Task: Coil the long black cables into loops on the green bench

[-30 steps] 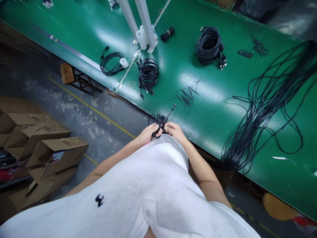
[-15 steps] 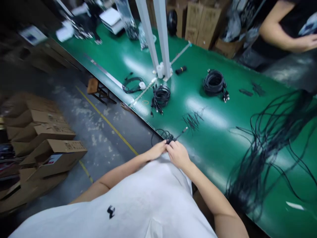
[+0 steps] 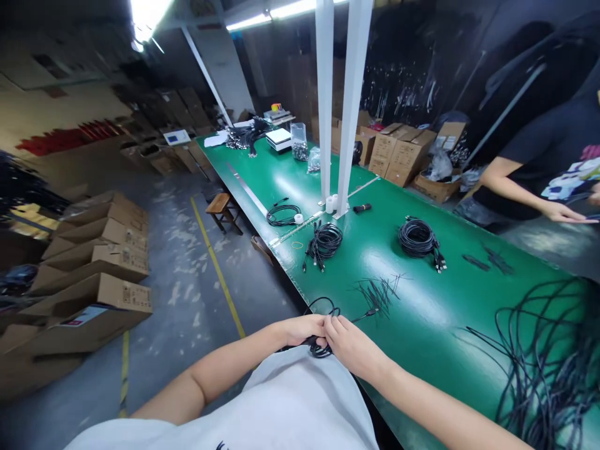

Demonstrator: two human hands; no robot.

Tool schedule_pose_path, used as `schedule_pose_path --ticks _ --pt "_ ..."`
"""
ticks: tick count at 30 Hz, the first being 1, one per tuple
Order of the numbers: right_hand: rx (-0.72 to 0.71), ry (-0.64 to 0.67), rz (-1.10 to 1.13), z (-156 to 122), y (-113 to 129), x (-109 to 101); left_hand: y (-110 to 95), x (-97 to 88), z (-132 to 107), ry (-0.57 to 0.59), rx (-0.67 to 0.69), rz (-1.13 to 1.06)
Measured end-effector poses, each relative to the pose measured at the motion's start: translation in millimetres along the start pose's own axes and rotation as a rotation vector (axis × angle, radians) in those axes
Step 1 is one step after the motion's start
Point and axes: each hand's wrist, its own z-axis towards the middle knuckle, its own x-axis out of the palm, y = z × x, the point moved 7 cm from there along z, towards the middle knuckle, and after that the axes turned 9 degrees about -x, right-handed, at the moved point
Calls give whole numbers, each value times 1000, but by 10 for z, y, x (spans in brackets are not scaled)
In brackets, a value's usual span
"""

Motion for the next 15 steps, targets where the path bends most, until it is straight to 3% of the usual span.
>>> schedule_pose_path --ticks 7,11,15 --pt "-108 213 -186 -9 100 172 -14 57 158 104 45 5" --pt "-59 153 -169 -80 127 322 8 44 329 85 70 64" --pt "67 88 4 -189 -125 470 -23 37 495 -14 104 173"
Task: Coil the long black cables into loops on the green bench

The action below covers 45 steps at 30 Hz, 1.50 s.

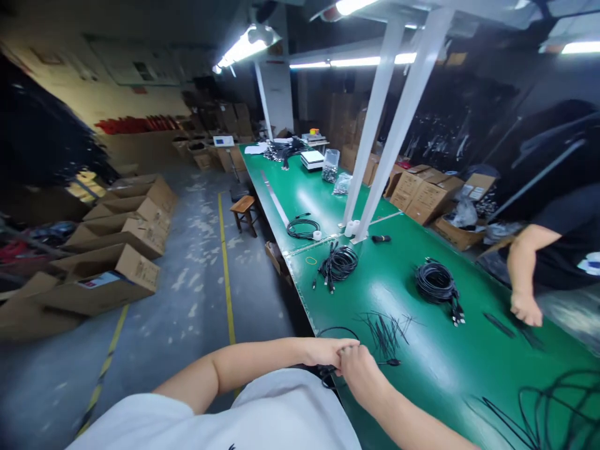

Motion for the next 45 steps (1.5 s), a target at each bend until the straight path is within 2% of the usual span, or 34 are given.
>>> schedule_pose_path --ticks 3,5,7,10,13,16,20,22,24,25,26,29,30,31,34,35,36,38,40,41,43,45 --pt "152 76 177 -39 -353 122 -137 -2 130 -116 115 -7" --pt "278 124 243 -77 -577 176 -261 -67 174 -216 172 -65" --pt "351 120 264 -111 -721 189 -413 -139 150 -237 185 -41" --pt "342 63 243 -131 -781 174 -745 -218 -72 -171 278 310" --pt "249 15 189 -94 -706 157 -1034 -326 -365 -255 399 710" --pt "169 -16 126 -22 -582 129 -1147 -376 -434 -297 424 910" --pt "66 -63 124 32 -464 148 -1114 -334 -229 -287 450 1101" --pt "64 -38 166 2 -526 260 -1071 -301 -104 -374 451 1202" --pt "164 50 189 -86 -726 450 -1022 -276 -12 -518 401 1200" --pt "220 106 200 -149 -846 557 -981 -251 22 -551 358 1142" --pt "255 158 213 -217 -956 656 -918 -199 60 -510 307 1056" --pt "248 229 192 -392 -1169 827 -721 90 98 -95 200 837" --pt "210 209 158 -423 -1183 825 -728 112 60 -56 212 831" --pt "160 173 114 -438 -1164 796 -788 61 9 -119 259 868" --pt "-30 51 -7 -398 -949 652 -1073 -244 -200 -613 487 1115" --pt "-77 22 -41 -370 -864 611 -1094 -283 -211 -676 509 1202" --pt "-108 -6 -70 -343 -791 581 -1053 -282 -160 -650 474 1277" --pt "-137 -49 -103 -317 -684 573 -837 -224 23 -523 267 1329" --pt "-171 -77 -105 -354 -608 643 -567 -58 190 -426 60 1269" --pt "-189 -85 -98 -396 -578 700 -456 70 253 -393 8 1224" --pt "-191 -98 -69 -505 -555 823 -312 400 340 -255 17 1156" --pt "-79 -95 10 -607 -617 912 -313 600 332 -184 53 1084"
